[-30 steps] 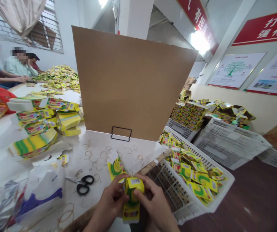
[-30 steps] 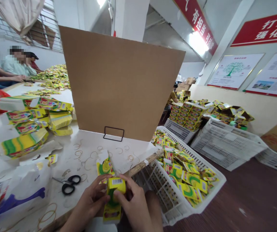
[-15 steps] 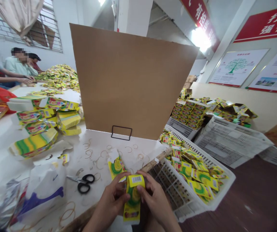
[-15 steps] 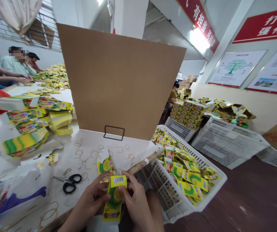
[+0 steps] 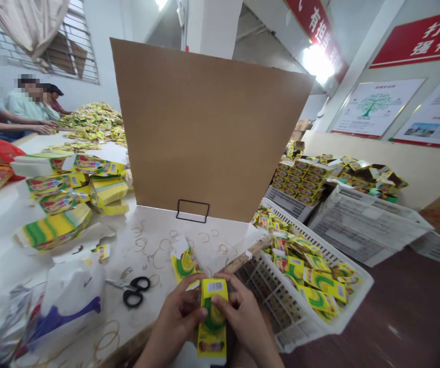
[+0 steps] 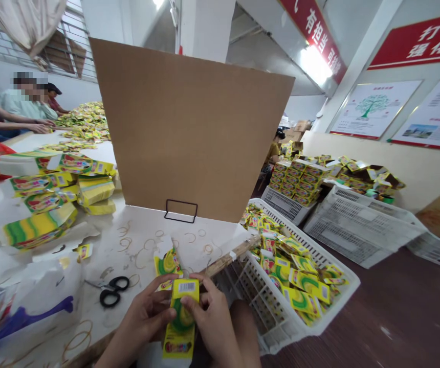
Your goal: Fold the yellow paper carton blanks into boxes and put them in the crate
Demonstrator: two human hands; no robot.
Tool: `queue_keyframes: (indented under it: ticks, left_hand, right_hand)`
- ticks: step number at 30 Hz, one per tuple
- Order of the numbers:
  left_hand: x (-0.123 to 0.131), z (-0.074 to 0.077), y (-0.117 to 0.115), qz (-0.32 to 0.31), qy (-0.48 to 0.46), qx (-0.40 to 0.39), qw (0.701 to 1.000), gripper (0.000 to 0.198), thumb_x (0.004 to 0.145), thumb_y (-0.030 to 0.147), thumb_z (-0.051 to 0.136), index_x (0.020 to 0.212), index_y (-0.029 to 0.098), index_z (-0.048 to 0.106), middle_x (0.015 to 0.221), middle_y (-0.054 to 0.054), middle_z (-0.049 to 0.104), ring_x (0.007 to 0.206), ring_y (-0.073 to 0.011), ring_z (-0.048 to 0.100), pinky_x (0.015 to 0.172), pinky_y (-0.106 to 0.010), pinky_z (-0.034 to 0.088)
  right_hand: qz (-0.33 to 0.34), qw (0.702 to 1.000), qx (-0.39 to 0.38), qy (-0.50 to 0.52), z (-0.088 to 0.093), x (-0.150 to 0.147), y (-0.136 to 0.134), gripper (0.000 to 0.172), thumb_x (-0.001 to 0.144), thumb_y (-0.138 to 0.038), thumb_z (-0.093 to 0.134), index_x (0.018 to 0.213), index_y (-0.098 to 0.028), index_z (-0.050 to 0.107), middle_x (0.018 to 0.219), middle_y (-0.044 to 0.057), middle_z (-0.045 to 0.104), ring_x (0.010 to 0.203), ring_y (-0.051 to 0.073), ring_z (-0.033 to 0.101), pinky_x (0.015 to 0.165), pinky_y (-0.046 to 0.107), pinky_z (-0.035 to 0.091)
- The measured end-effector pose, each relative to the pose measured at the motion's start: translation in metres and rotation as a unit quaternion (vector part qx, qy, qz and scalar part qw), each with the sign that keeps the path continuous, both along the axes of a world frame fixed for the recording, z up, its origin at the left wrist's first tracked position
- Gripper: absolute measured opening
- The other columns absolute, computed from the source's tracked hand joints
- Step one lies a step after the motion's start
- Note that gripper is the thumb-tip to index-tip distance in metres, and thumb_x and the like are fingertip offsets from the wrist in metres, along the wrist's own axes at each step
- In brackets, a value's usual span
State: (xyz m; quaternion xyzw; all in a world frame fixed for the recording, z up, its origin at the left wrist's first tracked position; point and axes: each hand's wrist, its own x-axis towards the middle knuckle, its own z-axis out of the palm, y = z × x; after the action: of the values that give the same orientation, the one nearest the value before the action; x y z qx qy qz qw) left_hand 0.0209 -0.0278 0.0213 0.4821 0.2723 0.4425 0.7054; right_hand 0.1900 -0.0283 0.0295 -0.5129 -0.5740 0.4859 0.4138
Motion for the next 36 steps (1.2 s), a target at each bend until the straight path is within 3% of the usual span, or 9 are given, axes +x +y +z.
queue_keyframes:
  ticks: [5,12,14,16,18,19,25,29,36]
  left_hand:
    - [0.003,-0.003,0.001,-0.002,-0.002,0.016,1.0,0.058,0.078,0.026,0.067,0.124,0.017,0.034,0.108,-0.015,0.064,0.088,-0.0236,0.065,0.076,-0.035,0.05]
    - [0.012,-0.004,-0.001,-0.001,0.022,0.036,0.999,0.056,0.082,0.03,0.062,0.126,0.015,0.032,0.11,-0.016,0.063,0.092,-0.0235,0.064,0.078,-0.033,0.05]
    - [0.011,-0.005,0.0,0.019,0.057,0.049,0.997,0.062,0.084,0.033,0.057,0.134,0.014,0.025,0.12,-0.018,0.058,0.105,-0.0235,0.06,0.09,-0.035,0.047]
    - [0.006,-0.007,0.002,0.062,0.115,0.073,0.989,0.066,0.086,0.035,0.054,0.139,0.013,0.021,0.13,-0.019,0.05,0.12,-0.0221,0.051,0.103,-0.036,0.039]
    - [-0.001,-0.011,0.007,0.121,0.194,0.109,0.967,0.063,0.086,0.037,0.05,0.139,0.01,0.027,0.138,-0.019,0.042,0.129,-0.0214,0.041,0.11,-0.036,0.03]
    - [-0.005,-0.014,0.01,0.146,0.241,0.122,0.952,0.059,0.087,0.038,0.049,0.136,0.009,0.033,0.139,-0.018,0.041,0.13,-0.0219,0.039,0.111,-0.037,0.028]
    - [-0.015,-0.045,0.022,0.189,0.434,0.14,0.87,0.05,0.08,0.031,0.051,0.123,0.006,0.055,0.128,-0.018,0.054,0.121,-0.0281,0.049,0.105,-0.042,0.035]
    - [-0.016,-0.052,0.023,0.174,0.471,0.167,0.849,0.049,0.078,0.026,0.051,0.122,0.005,0.058,0.129,-0.019,0.053,0.123,-0.0285,0.048,0.106,-0.042,0.034]
    - [-0.018,-0.042,0.02,0.142,0.483,0.176,0.846,0.049,0.079,0.019,0.045,0.125,0.005,0.056,0.131,-0.016,0.051,0.125,-0.0249,0.047,0.108,-0.039,0.032]
  right_hand:
    - [-0.04,0.995,0.086,0.023,0.0,0.007,0.004,0.036,0.087,-0.046,0.053,0.098,-0.013,0.064,0.1,0.011,0.062,0.092,0.019,0.058,0.08,0.027,0.045]
    - [-0.071,0.99,0.085,0.083,-0.006,0.001,0.002,0.028,0.079,-0.04,0.065,0.085,-0.013,0.064,0.084,0.008,0.062,0.08,0.017,0.058,0.072,0.026,0.046]
    - [-0.147,0.981,0.086,0.096,-0.01,0.011,0.007,0.031,0.078,-0.042,0.065,0.088,-0.013,0.061,0.081,0.007,0.06,0.074,0.015,0.057,0.067,0.025,0.046]
    - [-0.306,0.935,0.118,0.135,-0.015,0.028,0.017,0.04,0.075,-0.046,0.066,0.098,-0.015,0.053,0.084,0.005,0.058,0.067,0.013,0.055,0.063,0.025,0.046]
    - [-0.425,0.872,0.172,0.169,-0.02,0.044,0.028,0.053,0.075,-0.05,0.063,0.112,-0.019,0.041,0.104,0.007,0.053,0.079,0.013,0.058,0.073,0.028,0.049]
    - [-0.433,0.871,0.178,0.151,-0.023,0.048,0.033,0.057,0.076,-0.052,0.059,0.116,-0.019,0.035,0.114,0.01,0.05,0.089,0.015,0.058,0.08,0.03,0.049]
    - [-0.224,0.963,0.135,-0.069,-0.033,0.002,0.05,0.028,0.079,-0.038,0.057,0.092,-0.014,0.063,0.095,0.01,0.062,0.093,0.024,0.057,0.09,0.042,0.04]
    - [-0.157,0.952,0.136,-0.226,-0.038,-0.046,0.064,0.016,0.071,-0.02,0.064,0.085,-0.015,0.071,0.097,0.012,0.063,0.105,0.033,0.048,0.1,0.053,0.017]
    - [-0.136,0.926,0.1,-0.338,-0.048,-0.068,0.072,0.017,0.07,-0.014,0.064,0.087,-0.015,0.069,0.094,0.011,0.063,0.1,0.031,0.051,0.097,0.05,0.018]
